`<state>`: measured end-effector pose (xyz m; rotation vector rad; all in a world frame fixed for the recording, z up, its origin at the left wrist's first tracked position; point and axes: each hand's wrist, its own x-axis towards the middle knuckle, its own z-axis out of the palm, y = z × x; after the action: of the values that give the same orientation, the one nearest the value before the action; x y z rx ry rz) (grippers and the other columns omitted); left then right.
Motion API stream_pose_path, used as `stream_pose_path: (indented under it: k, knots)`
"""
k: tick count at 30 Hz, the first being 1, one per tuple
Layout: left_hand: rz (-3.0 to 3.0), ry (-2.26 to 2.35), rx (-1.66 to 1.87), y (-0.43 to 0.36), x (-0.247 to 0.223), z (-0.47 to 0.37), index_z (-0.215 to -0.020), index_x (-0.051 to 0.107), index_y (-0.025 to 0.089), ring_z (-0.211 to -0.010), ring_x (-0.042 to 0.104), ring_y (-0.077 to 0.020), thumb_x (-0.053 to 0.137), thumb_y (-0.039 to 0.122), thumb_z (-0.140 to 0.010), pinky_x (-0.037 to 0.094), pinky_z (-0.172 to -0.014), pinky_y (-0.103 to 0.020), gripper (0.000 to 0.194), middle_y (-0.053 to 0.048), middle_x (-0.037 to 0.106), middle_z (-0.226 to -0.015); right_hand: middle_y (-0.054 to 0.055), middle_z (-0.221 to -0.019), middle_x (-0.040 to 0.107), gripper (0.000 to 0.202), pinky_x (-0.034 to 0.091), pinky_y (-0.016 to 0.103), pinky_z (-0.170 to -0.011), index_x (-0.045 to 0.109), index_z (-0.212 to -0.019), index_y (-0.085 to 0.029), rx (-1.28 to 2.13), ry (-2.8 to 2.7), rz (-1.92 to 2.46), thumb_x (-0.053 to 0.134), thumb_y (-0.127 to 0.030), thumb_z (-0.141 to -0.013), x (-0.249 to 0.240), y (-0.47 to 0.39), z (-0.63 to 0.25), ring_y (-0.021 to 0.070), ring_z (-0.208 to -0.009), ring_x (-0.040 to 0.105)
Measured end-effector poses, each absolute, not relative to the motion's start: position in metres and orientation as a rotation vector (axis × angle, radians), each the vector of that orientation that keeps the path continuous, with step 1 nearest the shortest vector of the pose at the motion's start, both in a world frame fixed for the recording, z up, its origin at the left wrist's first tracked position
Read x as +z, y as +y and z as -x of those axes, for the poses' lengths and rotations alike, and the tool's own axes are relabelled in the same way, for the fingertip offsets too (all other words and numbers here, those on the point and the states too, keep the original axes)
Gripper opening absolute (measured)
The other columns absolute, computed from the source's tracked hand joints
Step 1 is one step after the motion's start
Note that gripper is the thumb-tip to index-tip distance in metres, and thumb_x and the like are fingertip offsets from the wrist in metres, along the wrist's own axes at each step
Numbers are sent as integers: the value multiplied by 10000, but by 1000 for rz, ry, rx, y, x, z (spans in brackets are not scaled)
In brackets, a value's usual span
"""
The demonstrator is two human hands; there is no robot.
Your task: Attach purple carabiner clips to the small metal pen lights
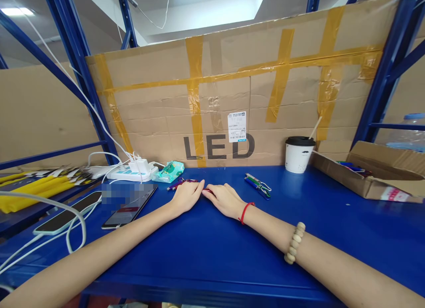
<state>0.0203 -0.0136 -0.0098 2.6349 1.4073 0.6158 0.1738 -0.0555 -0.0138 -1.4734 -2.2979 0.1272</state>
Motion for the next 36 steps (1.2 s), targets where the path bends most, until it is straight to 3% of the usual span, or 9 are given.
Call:
stream_pose_path:
  k: [4,7,11,17,29,32,36]
  knots:
    - [-2458,1348,789,-14,-9,-18,-837,500,210,-700,591,-167,195,398,-921,413,-636,-263,368,-4,606,-708,24,-937,668,337,381,272,-652,569,-975,-250,167,-2312,1458,294,-442,-939,-13,-54,-178,208,-839,616]
    - [-2480,1206,861,-16,-8,-18,-944,441,219,-781,573,-151,225,399,-917,426,-719,-271,283,-6,581,-839,7,-925,678,314,373,257,-623,601,-980,-269,183,-2326,1437,339,-435,-929,-11,-53,-180,205,-824,622]
    - [-2630,989,685,-20,-4,-19,-988,435,213,-902,538,-160,222,407,-912,409,-832,-302,298,-35,546,-986,4,-825,690,342,353,244,-580,653,-851,-248,230,-2306,1442,382,-447,-910,-8,-54,-180,192,-749,626]
    - [-2603,891,510,-22,1,-18,-1057,415,226,-855,564,-184,193,438,-912,423,-761,-309,340,-30,580,-900,13,-819,697,369,335,236,-562,682,-835,-253,276,-2310,1418,418,-508,-874,-9,-52,-183,197,-746,627]
    - [-2639,946,519,-20,-5,-19,-1058,420,230,-861,578,-193,184,453,-910,420,-761,-311,357,-31,597,-947,23,-693,654,431,289,237,-523,661,-757,-214,213,-2289,1540,330,-439,-919,-10,-51,-180,165,-625,573]
    - [-2645,1019,528,-19,-6,-20,-953,461,219,-843,572,-191,178,444,-910,411,-746,-307,364,-25,598,-914,19,-723,662,422,307,241,-536,657,-767,-219,237,-2279,1537,326,-431,-918,-10,-52,-180,174,-657,589]
    - [-2579,1166,611,-16,-7,-20,-742,467,197,-811,560,-190,123,447,-910,394,-726,-305,458,-24,595,-823,-17,-907,686,304,367,249,-618,644,-978,-302,307,-2261,1474,440,-494,-857,-7,-54,-180,201,-817,619]
